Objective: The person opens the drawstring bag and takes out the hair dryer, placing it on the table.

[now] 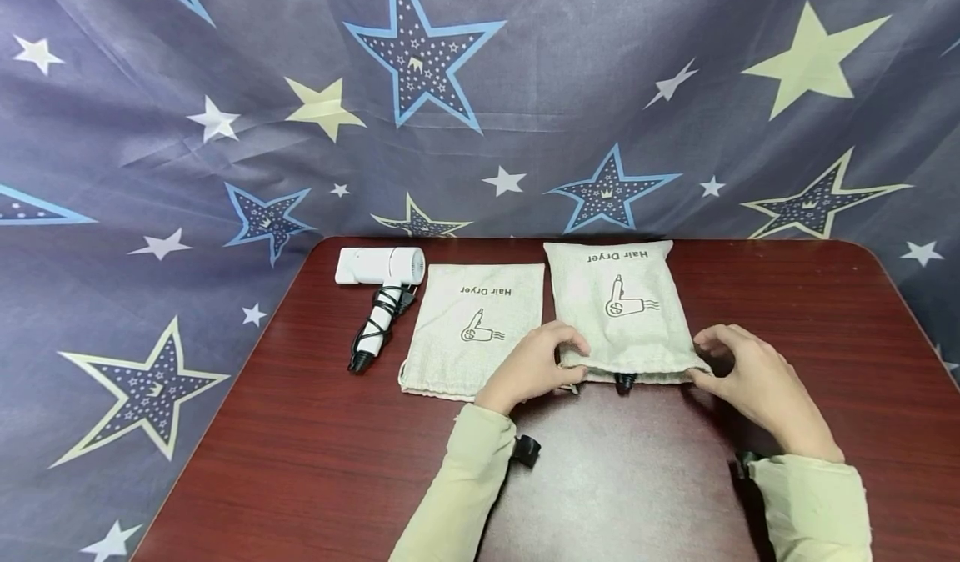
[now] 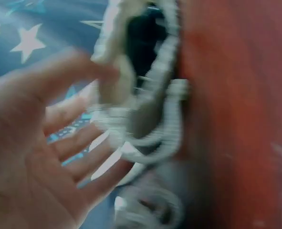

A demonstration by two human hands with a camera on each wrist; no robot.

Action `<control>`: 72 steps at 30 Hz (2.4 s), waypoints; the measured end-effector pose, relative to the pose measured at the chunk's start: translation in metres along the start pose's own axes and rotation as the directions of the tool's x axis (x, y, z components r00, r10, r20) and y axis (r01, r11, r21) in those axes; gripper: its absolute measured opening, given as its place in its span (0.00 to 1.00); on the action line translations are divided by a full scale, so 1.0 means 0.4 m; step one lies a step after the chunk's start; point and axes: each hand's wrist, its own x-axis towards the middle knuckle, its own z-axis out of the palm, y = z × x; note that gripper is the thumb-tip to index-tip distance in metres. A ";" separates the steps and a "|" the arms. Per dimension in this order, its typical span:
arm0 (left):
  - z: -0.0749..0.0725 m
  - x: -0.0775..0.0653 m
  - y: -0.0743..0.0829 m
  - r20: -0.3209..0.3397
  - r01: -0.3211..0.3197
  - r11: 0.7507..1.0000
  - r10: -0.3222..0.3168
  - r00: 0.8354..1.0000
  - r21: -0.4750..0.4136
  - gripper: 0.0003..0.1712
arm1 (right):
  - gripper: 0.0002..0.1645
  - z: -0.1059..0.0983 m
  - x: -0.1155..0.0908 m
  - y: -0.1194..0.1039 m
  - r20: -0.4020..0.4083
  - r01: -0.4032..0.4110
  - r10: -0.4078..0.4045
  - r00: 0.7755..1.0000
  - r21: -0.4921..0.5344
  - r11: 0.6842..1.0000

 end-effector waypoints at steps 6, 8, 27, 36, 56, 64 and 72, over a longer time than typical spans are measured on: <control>-0.021 0.003 0.000 -0.023 -0.047 0.982 0.044 0.999 -0.182 0.13 | 0.29 -0.011 0.004 -0.028 -0.001 -0.021 0.022 1.000 0.065 0.998; -0.020 0.002 0.000 -0.027 -0.035 0.986 0.031 0.999 -0.161 0.12 | 0.32 -0.012 0.004 -0.040 0.021 -0.037 0.036 0.999 0.075 0.996; 0.009 0.000 0.002 0.103 0.064 0.993 -0.074 0.992 0.096 0.15 | 0.48 0.091 0.025 -0.119 0.226 -0.036 0.056 0.973 -0.092 0.995; 0.016 0.001 0.018 0.096 0.047 0.979 -0.067 0.993 0.199 0.15 | 0.47 0.090 0.021 -0.128 0.242 -0.038 0.068 0.968 -0.127 0.991; 0.031 0.002 0.052 0.108 -0.011 0.965 -0.018 0.994 0.263 0.13 | 0.42 0.067 0.018 -0.085 0.262 0.001 0.001 0.965 -0.008 1.000; 0.037 0.004 0.058 0.119 -0.028 0.957 -0.006 0.993 0.287 0.13 | 0.39 0.070 0.019 -0.087 0.244 -0.004 0.006 0.970 -0.010 1.000; 0.045 0.002 0.063 0.125 -0.028 0.956 -0.009 0.992 0.293 0.14 | 0.39 0.070 0.019 -0.080 0.253 -0.026 0.026 0.967 -0.005 1.000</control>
